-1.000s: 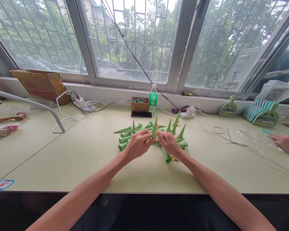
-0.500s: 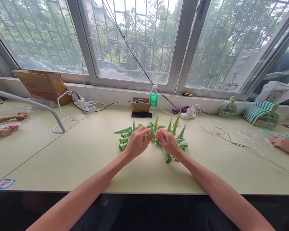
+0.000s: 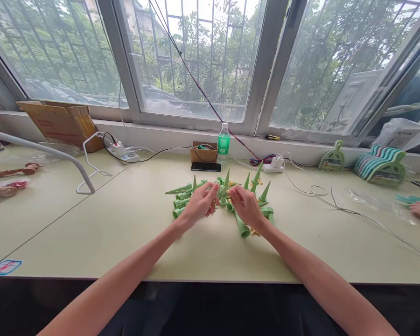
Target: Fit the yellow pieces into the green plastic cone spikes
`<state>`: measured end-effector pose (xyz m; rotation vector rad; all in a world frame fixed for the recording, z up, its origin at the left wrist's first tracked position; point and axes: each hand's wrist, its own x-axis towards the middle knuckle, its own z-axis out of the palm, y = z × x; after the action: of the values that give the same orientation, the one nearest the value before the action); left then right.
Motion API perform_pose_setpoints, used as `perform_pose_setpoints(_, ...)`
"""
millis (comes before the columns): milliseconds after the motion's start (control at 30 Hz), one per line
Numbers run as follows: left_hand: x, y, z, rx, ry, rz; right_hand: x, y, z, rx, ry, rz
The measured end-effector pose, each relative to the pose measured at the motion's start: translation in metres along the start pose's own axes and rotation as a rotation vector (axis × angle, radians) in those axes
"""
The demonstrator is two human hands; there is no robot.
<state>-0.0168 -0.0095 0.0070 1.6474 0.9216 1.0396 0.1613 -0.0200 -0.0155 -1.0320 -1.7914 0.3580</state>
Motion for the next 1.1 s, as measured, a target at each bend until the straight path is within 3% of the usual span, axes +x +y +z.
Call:
perform_pose_setpoints(200,-0.001,0.007,0.0,-0.206,-0.222,-0.166,0.0,-0.003,0.0,0.011,-0.079,-0.065)
perform_pose_setpoints(533,-0.002,0.002,-0.004,-0.229,-0.248,-0.155,0.0,0.002,0.001,-0.016,-0.084,-0.063)
perform_pose_setpoints(767,-0.003,0.004,-0.004,-0.143,-0.207,-0.092,0.0,0.003,0.0,-0.037,-0.091,-0.072)
perform_pose_setpoints(1100,-0.005,-0.007,0.001,0.217,-0.051,0.198,0.001,0.003,-0.001,-0.059,-0.115,-0.048)
